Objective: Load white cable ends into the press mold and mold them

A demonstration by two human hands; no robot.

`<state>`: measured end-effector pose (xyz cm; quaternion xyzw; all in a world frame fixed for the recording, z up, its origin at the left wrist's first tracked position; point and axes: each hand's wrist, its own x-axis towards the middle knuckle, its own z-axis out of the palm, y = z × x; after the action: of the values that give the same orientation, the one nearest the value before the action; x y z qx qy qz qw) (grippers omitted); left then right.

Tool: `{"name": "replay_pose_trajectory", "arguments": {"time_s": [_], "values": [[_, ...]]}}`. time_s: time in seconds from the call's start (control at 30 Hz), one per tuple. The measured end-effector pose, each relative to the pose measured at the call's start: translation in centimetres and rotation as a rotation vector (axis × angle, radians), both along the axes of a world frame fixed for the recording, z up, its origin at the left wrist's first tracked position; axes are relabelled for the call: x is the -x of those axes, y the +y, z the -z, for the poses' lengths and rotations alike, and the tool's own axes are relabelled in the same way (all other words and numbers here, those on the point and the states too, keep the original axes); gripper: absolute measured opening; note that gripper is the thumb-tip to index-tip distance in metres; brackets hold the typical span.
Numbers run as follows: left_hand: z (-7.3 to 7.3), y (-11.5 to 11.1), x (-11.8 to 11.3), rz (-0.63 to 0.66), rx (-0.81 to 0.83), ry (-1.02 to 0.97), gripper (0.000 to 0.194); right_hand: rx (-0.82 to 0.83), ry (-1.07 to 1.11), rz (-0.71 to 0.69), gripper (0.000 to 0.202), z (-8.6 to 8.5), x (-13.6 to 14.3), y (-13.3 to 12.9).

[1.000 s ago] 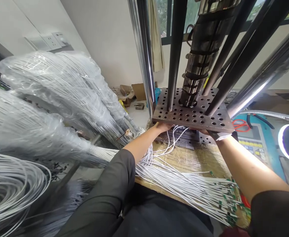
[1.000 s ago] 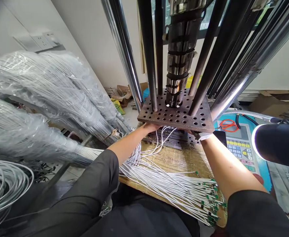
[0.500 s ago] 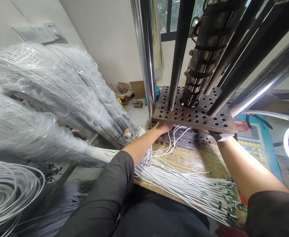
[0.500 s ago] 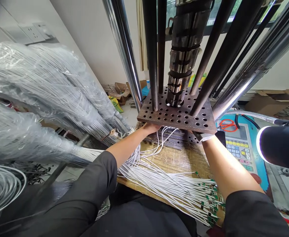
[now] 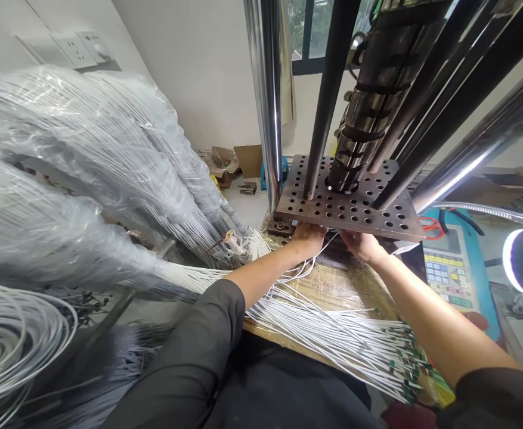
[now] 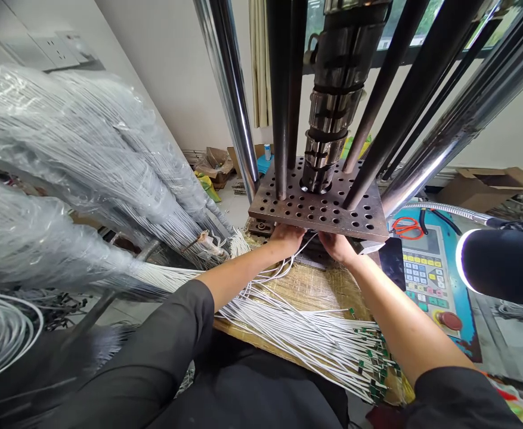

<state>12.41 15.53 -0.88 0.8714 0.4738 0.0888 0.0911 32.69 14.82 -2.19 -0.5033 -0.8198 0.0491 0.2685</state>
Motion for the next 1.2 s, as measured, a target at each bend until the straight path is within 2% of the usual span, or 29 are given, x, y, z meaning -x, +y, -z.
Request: {"name": "replay_pose_trajectory", "arguments": {"time_s": [0.17, 0.3, 0.47, 0.6, 0.7, 0.87, 0.97, 1.1, 1.2], "values": [[0.7, 0.7, -0.8, 0.062, -0.034, 0.098, 0.032, 0.077, -0.103, -0.041, 0.047, 0.2, 0.8, -1.7], [0.8, 0.6, 0.0, 0.048, 0.008, 0.073, 0.032, 0.079, -0.114, -0.011, 0.048, 0.1, 0.4, -1.7], [0.5, 0.4, 1.8, -0.073, -0.016, -0.179, 0.032, 0.088, -0.057, -0.004, 0.043, 0.7, 0.0, -0.6], [-0.3, 0.6, 1.4, -0.139, 0.120, -0.142, 0.033, 0.051, -0.059, -0.021, 0.042, 0.7, 0.8, 0.2], [-1.0, 0.5, 1.0, -0.173, 0.146, -0.104, 0.034, 0.026, -0.083, -0.040, 0.041, 0.4, 1.6, 0.3], [-1.7, -0.2, 1.5, -0.074, 0.066, -0.043, 0.034, -0.015, -0.162, -0.081, 0.046, 0.2, 2.1, 0.0], [-1.8, -0.1, 1.6, -0.072, 0.049, -0.064, 0.034, -0.043, -0.166, -0.058, 0.048, 0.2, 2.3, -0.2], [-1.4, 0.3, 1.9, -0.072, 0.121, -0.054, 0.032, -0.031, -0.160, -0.083, 0.049, 0.4, 2.3, -0.1], [-0.6, 0.6, 2.9, -0.064, 0.078, -0.096, 0.031, -0.034, -0.137, -0.088, 0.048, 0.7, 2.0, 0.2]]}}
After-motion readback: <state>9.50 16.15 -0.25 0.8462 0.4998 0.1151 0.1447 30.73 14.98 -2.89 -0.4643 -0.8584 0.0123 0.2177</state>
